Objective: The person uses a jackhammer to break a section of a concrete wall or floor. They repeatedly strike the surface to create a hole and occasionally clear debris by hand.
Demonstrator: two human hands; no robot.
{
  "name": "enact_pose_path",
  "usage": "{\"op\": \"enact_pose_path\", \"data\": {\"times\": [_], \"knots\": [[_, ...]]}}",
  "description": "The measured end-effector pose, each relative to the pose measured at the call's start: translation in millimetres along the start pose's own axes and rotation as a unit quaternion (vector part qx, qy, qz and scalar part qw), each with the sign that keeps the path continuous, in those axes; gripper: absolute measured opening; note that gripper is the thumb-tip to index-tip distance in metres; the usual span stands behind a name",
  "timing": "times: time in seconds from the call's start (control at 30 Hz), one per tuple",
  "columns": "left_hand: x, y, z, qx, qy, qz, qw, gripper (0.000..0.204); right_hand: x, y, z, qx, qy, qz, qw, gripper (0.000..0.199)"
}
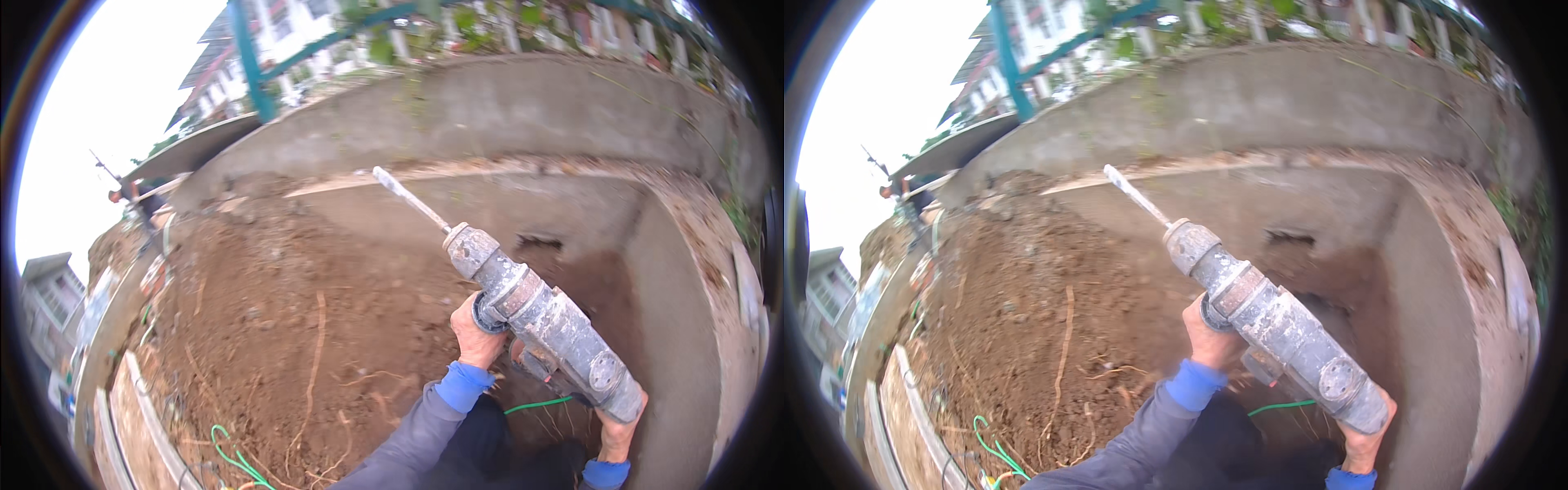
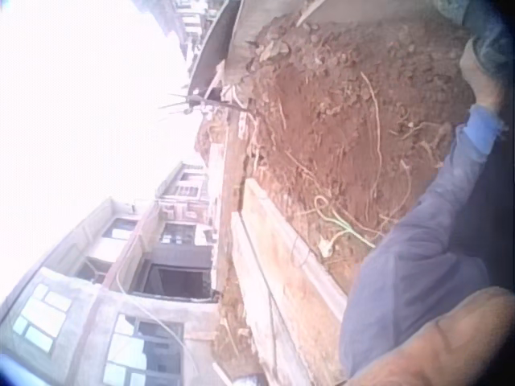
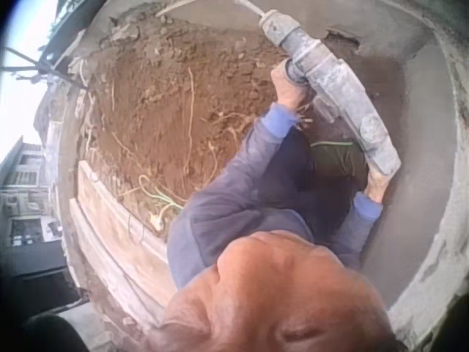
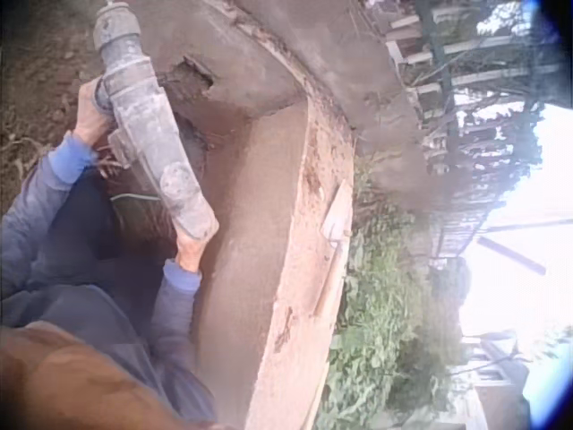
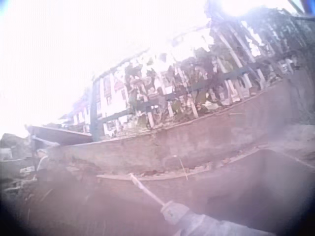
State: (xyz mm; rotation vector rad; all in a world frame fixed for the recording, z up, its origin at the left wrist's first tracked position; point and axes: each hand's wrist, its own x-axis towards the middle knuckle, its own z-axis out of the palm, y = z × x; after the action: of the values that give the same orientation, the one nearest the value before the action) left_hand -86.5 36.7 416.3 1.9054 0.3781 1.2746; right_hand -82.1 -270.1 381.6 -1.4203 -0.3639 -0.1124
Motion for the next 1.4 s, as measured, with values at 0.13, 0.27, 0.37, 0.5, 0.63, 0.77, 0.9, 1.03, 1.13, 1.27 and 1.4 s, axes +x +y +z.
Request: {"op": "enact_pose_path", "data": {"times": [0.13,0.27,0.37,0.5,0.63,0.77,0.9,1.03,1.13,1.27,1.4], "knots": [[70,-10,-109,0.217,0.162,0.077,0.959,0.010,74,-40,126,0.145,-0.168,0.059,0.973,0.049],[116,-31,-225,0.417,0.225,-0.089,0.876,0.022,111,-38,256,-0.034,-0.300,0.070,0.951,0.044],[119,-60,-272,0.587,0.098,-0.173,0.785,0.037,96,-6,256,-0.411,-0.178,-0.199,0.871,0.085],[114,-97,-264,0.572,0.083,0.023,0.816,0.043,79,33,210,-0.471,-0.145,-0.302,0.816,0.083],[103,-81,-206,0.486,0.079,0.115,0.863,0.027,67,43,174,-0.488,-0.148,-0.271,0.816,0.080],[39,-35,-107,0.198,-0.166,0.094,0.962,0.018,59,46,161,-0.464,-0.127,-0.278,0.831,0.061],[-14,-4,-30,-0.087,-0.436,-0.185,0.876,0.036,54,50,153,-0.465,-0.093,-0.310,0.824,0.040],[-32,0,6,-0.040,-0.495,-0.075,0.865,0.025,49,56,139,-0.501,-0.089,-0.296,0.808,0.035],[-34,-2,10,-0.097,-0.551,-0.069,0.826,0.020,45,71,122,-0.484,-0.105,-0.258,0.830,0.040],[-29,-19,9,0.055,-0.625,-0.010,0.778,0.023,36,119,100,-0.469,-0.178,-0.065,0.862,0.048],[-1,-69,30,0.170,-0.532,0.045,0.828,0.020,33,187,80,-0.502,-0.273,0.139,0.809,0.053]]}}
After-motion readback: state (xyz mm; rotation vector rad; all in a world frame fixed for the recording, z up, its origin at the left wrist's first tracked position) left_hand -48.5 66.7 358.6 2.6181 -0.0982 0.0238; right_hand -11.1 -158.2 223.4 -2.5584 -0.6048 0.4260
